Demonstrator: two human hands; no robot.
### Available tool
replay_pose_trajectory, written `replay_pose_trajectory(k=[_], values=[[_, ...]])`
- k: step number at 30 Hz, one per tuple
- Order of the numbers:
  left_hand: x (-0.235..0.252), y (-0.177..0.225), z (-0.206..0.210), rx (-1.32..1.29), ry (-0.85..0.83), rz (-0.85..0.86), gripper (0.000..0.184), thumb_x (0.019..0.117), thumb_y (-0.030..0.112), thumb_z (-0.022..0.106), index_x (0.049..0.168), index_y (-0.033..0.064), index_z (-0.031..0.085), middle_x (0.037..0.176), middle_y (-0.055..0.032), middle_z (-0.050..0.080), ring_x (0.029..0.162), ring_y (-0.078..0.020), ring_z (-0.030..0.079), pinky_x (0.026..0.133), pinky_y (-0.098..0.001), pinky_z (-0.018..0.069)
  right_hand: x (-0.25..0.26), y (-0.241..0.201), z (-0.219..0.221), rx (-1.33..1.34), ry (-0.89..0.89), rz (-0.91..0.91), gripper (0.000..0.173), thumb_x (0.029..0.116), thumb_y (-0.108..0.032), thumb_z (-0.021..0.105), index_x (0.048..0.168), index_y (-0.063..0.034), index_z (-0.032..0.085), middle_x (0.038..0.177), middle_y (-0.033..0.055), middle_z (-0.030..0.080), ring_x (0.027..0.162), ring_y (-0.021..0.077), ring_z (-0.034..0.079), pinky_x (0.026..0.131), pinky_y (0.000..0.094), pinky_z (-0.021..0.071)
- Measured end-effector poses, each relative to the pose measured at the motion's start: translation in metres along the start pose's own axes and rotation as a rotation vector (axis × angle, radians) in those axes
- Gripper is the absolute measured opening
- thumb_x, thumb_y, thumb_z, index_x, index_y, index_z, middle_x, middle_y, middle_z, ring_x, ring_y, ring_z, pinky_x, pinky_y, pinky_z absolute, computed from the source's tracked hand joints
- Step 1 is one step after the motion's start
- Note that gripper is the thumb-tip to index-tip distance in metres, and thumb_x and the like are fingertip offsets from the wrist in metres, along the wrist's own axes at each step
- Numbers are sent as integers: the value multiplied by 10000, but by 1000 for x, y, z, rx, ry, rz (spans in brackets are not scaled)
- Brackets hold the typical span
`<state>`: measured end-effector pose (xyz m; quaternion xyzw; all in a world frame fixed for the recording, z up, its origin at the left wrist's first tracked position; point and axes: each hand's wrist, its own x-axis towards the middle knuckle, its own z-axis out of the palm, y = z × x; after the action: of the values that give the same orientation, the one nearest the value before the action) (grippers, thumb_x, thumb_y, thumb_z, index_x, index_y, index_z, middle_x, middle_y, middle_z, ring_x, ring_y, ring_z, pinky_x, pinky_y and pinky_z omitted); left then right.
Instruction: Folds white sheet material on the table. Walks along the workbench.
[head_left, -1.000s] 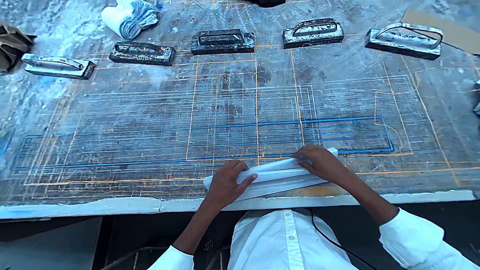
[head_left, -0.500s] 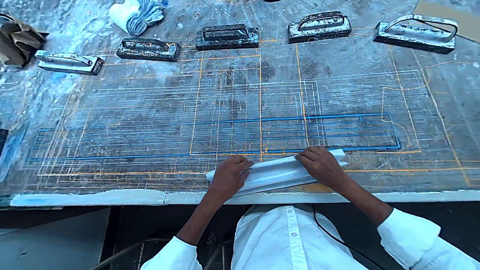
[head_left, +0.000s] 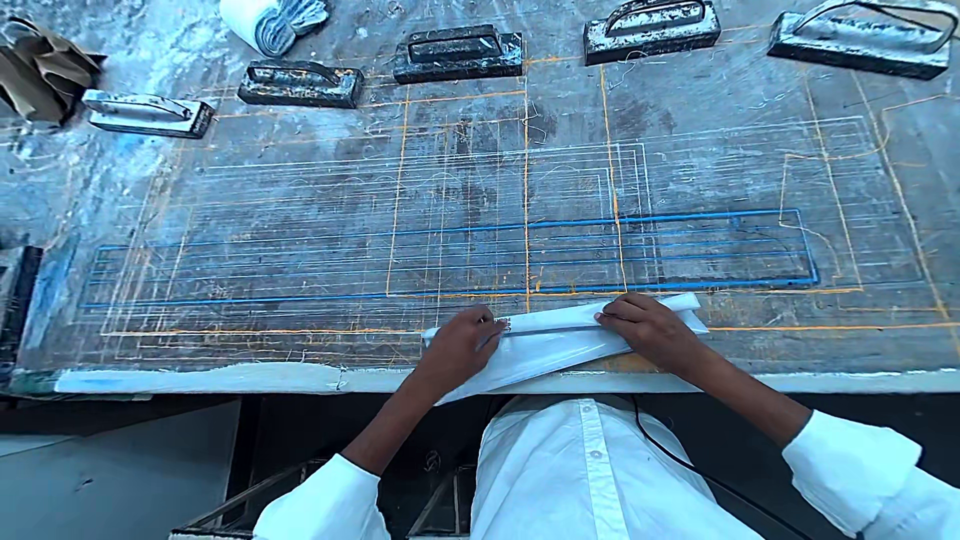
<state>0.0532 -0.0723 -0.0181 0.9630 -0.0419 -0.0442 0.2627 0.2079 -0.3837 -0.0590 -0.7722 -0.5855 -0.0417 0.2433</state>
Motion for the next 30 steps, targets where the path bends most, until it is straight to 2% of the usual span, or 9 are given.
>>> replay_pose_trajectory(k=[3,8,12,15,18,20,22,27,30], values=[[6,-9,-16,-12,19,-51,234,834,105,832,1058,67,775,1084,-146,706,1001,-343,670,857,-553,547,3,9,-7,140,34,105,247,862,68,641,1008,-64,791,970,103,731,940,284,690,857,394,573],[-3,-10,-8,79,118,-76,286,817,56,835,1074,13,719,1082,-196,696,1046,-394,672,888,-581,548,9,18,-6,181,72,138,222,862,70,633,950,-62,789,901,84,734,879,253,684,820,353,559],[-26,18,11,146,151,92,394,896,366,750,1119,42,731,1152,-173,691,1087,-358,669,911,-536,554,11,21,-7,195,54,167,209,859,65,630,927,-58,785,875,81,721,853,238,676,789,343,556],[-39,35,43,266,92,191,615,913,583,647,1303,109,682,1288,-105,678,1199,-298,644,970,-511,534,20,23,-13,247,-45,246,213,849,90,663,934,-65,781,886,84,712,862,251,671,783,380,555],[-38,32,62,425,102,240,513,974,432,619,1372,108,643,1364,-94,656,1250,-292,623,959,-472,525,30,26,-20,311,-160,321,221,829,110,697,939,-61,784,916,100,719,904,279,685,834,443,555],[-37,30,64,468,119,267,428,940,171,662,1361,93,652,1355,-101,664,1240,-298,635,957,-451,537,34,31,-22,336,-188,332,211,824,105,706,942,-53,781,928,109,723,919,281,693,858,454,552],[-35,28,63,500,128,269,458,901,38,664,1357,81,652,1350,-100,671,1237,-290,643,961,-425,543,34,33,-20,343,-175,336,196,827,93,717,965,-35,771,947,130,719,935,296,695,866,468,552],[-23,31,40,117,126,63,379,873,-74,654,1210,73,744,1183,-116,748,1106,-302,724,898,-490,599,22,10,-19,150,-82,278,277,955,-74,657,1223,-33,713,1240,222,646,1174,413,614,1019,546,496],[-15,31,19,-31,55,-42,301,917,-44,662,1162,102,759,1095,-109,746,983,-296,728,808,-509,602,14,-26,-21,34,-102,214,383,1018,-372,563,1206,-75,717,1206,168,677,1153,367,642,1010,567,494]])
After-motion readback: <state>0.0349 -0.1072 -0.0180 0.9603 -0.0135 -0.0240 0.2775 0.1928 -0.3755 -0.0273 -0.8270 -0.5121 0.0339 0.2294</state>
